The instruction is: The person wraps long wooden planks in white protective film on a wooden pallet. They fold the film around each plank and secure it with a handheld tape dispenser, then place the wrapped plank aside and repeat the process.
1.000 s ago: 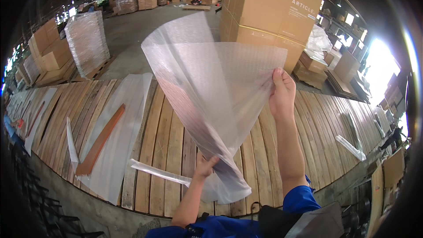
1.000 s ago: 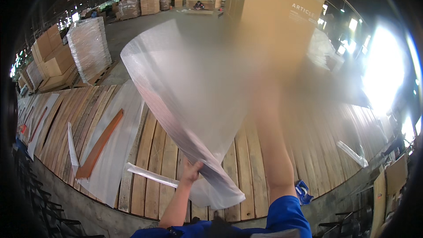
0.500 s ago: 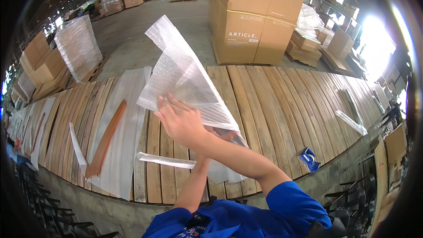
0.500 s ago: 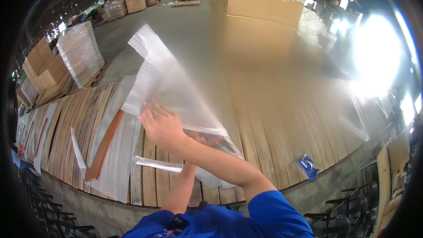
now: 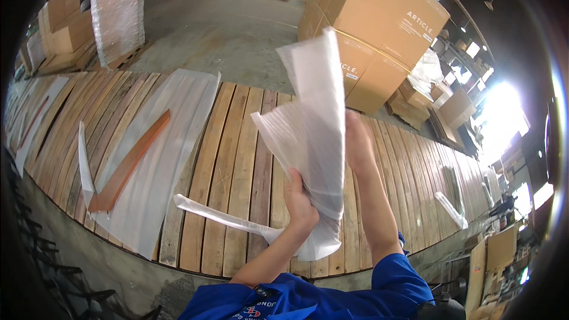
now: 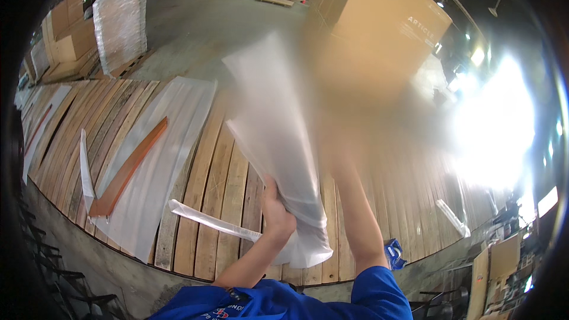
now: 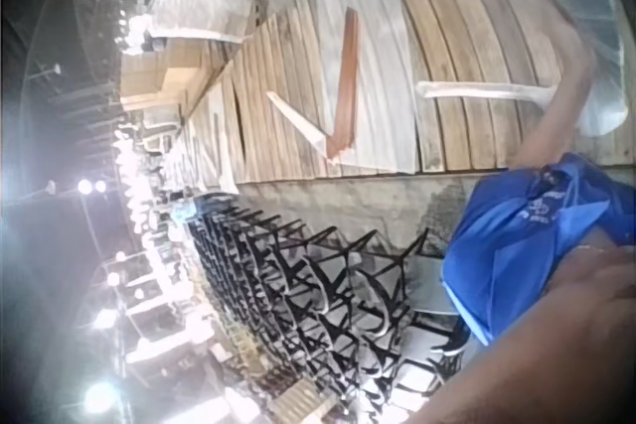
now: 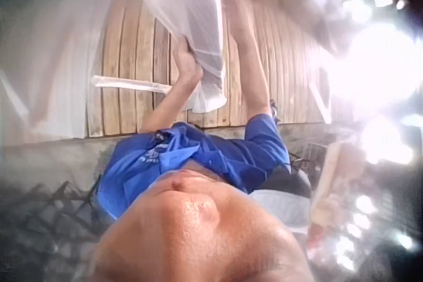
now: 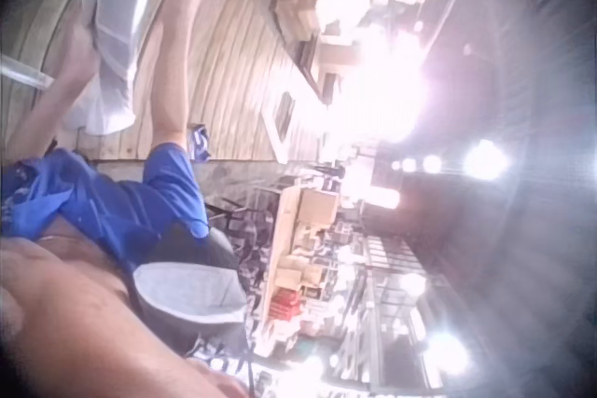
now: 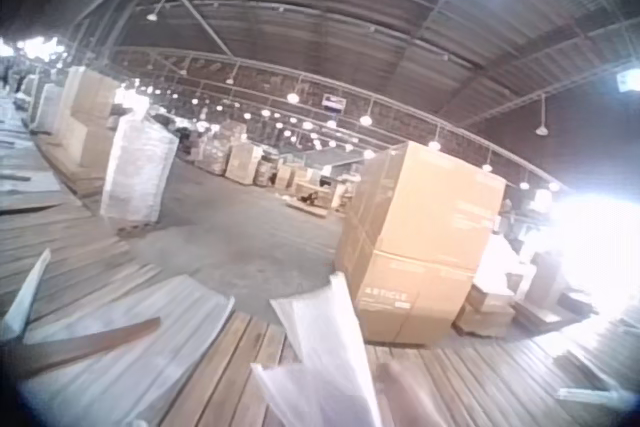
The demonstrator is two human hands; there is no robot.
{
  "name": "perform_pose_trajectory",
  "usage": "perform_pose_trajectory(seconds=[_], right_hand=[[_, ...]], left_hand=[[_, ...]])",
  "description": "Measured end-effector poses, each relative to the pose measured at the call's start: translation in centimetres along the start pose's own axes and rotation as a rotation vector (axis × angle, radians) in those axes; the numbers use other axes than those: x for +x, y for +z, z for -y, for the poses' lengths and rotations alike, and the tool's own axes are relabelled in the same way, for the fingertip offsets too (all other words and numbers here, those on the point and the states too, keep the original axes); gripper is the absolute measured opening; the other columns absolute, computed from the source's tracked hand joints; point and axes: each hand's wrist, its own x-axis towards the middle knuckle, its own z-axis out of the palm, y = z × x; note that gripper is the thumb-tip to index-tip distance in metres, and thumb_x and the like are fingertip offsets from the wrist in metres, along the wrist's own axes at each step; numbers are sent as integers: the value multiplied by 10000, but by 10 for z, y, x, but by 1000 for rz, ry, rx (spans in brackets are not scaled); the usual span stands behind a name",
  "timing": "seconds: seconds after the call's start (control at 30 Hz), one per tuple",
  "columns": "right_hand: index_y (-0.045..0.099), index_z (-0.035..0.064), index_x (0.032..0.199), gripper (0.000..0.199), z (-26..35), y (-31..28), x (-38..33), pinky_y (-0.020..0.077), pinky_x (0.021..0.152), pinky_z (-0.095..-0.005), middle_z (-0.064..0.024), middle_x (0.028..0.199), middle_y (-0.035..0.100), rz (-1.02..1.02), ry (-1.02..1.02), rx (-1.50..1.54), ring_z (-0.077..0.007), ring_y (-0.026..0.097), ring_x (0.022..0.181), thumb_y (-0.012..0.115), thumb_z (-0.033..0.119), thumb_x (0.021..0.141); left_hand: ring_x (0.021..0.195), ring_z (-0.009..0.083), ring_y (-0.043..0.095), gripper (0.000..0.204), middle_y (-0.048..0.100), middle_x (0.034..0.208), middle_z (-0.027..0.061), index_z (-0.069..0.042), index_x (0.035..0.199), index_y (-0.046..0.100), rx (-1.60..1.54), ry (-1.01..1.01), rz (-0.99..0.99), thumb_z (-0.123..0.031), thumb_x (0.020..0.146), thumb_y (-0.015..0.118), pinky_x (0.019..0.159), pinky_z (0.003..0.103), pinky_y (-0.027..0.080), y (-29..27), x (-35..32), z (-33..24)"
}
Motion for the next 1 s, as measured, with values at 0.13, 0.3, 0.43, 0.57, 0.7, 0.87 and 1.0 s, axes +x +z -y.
perform_pose_trajectory(seconds=[0.13,0.3,0.43,0.57,0.7,0.87,1.0], right_hand=[[658,34,864,185,-8,67,-15,579,713,-332,-125,909,746,252,601,555,-228,722,811,610,178,970],[683,13,943,186,10,118,-8,578,715,-324,-123,919,741,280,845,849,-211,715,816,605,176,985],[703,-4,1006,207,30,83,12,576,717,-317,-121,927,737,186,837,749,-198,710,821,601,175,998],[715,-21,1053,177,25,9,-8,578,787,-309,-100,958,743,126,642,505,-158,707,862,604,106,1001],[725,-28,1024,130,69,4,-63,578,811,-295,-84,991,752,-123,322,137,-152,710,895,611,16,979],[731,-17,1029,141,60,39,-88,589,865,-358,-159,1093,731,-382,-372,-250,-285,719,1022,678,13,902],[737,1,1013,213,66,32,-93,599,860,-415,-186,1135,713,-429,-542,-350,-350,707,1059,746,97,823]], left_hand=[[1253,226,546,570,568,1375,87,-36,1409,484,-10,-107,50,-489,1074,391,1063,402,439,-18,-10,-5],[1288,216,522,631,546,1402,90,-57,1457,430,-90,-185,142,-524,1035,470,1067,406,437,-36,-12,-11],[1317,228,496,732,528,1413,103,-41,1473,396,78,90,457,-430,932,699,1090,402,409,-34,-21,-12],[1312,220,495,719,528,1394,101,-21,1465,383,525,107,511,-151,880,781,1087,372,395,-30,-8,-22],[1274,220,523,674,529,1390,108,-15,1457,381,520,157,492,-134,905,750,1082,386,408,-26,12,-13],[1256,234,527,683,505,1393,136,5,1459,351,383,163,482,-179,928,741,1064,370,433,7,-4,-25],[1248,266,526,711,477,1396,180,51,1440,317,412,502,737,-229,934,731,1047,393,449,40,-15,-45]])
